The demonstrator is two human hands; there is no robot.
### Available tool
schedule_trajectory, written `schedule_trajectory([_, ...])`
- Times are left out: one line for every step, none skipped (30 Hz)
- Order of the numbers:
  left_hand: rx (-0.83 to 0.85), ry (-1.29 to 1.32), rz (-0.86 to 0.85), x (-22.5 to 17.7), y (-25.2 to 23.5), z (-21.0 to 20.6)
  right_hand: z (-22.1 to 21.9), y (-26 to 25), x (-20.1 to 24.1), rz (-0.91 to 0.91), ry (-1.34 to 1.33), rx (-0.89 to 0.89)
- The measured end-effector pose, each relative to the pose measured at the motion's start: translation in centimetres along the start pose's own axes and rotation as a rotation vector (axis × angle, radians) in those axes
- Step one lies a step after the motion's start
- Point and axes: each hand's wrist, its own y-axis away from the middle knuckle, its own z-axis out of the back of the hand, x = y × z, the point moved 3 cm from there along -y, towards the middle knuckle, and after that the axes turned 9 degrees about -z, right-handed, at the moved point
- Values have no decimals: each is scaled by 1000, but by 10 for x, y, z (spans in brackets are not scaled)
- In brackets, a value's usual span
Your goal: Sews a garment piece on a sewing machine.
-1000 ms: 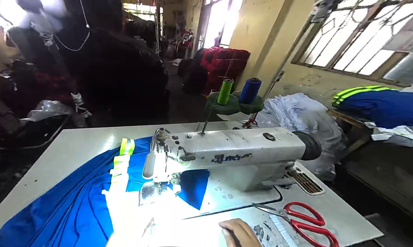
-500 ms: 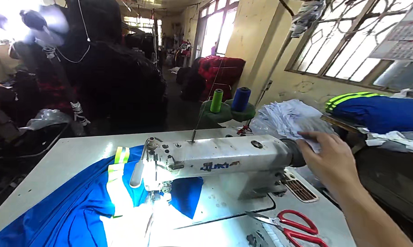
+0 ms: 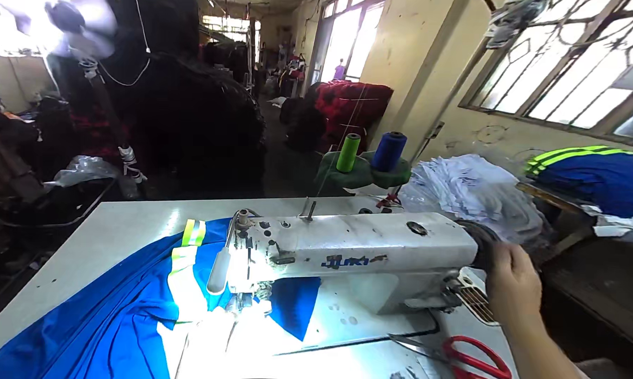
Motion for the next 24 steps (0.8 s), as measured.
schedule_trajectory([11, -1, -1, -1, 0, 3, -3, 20, -20, 10, -15, -20])
schedule_trajectory([15, -7, -7, -2, 0, 5, -6, 33, -35, 7, -11, -13])
schedule_trajectory([11, 4, -16, -4, 0, 7, -5, 37, -42, 7, -15, -46])
schedule_trajectory([-39, -8, -42, -1, 0, 2, 1, 34, -36, 10, -30, -97])
schedule_trajectory([-65, -14, -47, 2, 0, -2, 10, 23, -21, 23, -53, -136])
schedule_trajectory([-107, -19, -65, 5, 0, -7, 20, 11, 1, 26, -73, -140])
schedule_trajectory([-108, -20, -63, 7, 1, -8, 27, -2, 28, 4, -65, -105])
schedule_trajectory([-96, 0, -55, 8, 0, -8, 31, -13, 54, -52, -21, -35])
schedule_trajectory([-106, 15, -63, 11, -2, -11, 30, -27, 74, -131, 51, 50])
schedule_trajectory([-76, 20, -38, 6, -2, -8, 24, -39, 84, -199, 146, 136])
schedule_trajectory([-28, 49, -9, -1, -1, 0, 17, -47, 85, -231, 246, 194])
schedule_trajectory([-3, 68, 17, -7, -1, 6, 12, -48, 81, -220, 301, 196])
schedule_trajectory([15, 88, 38, -11, 0, 12, 9, -42, 73, -175, 297, 152])
schedule_trajectory([20, 87, 45, -13, 1, 16, 7, -27, 59, -120, 228, 76])
schedule_trajectory([13, 83, 38, -11, 2, 16, 4, -9, 41, -82, 126, -8])
schedule_trajectory([10, 99, 35, -9, 3, 13, 0, 11, 21, -65, 31, -72])
schedule_trajectory([-4, 107, 31, -8, 3, 12, -3, 27, 5, -69, -27, -106])
schedule_trajectory([-6, 127, 35, -9, 3, 13, -5, 36, -5, -85, -62, -102])
schedule_trajectory([-4, 130, 40, -9, 3, 12, -4, 36, -9, -84, -75, -102])
schedule_trajectory([5, 137, 46, -9, 2, 14, 1, 31, -4, -56, -79, -108])
schedule_trajectory([28, 160, 61, -12, 3, 17, 7, 23, 6, -34, -73, -98])
schedule_trajectory([33, 154, 70, -9, 4, 14, 13, 13, 19, -52, -62, -62])
schedule_trajectory([26, 154, 71, -6, 5, 10, 15, 5, 33, -105, -50, -24])
schedule_trajectory([16, 160, 70, -2, 5, 6, 15, -4, 44, -163, -25, 2])
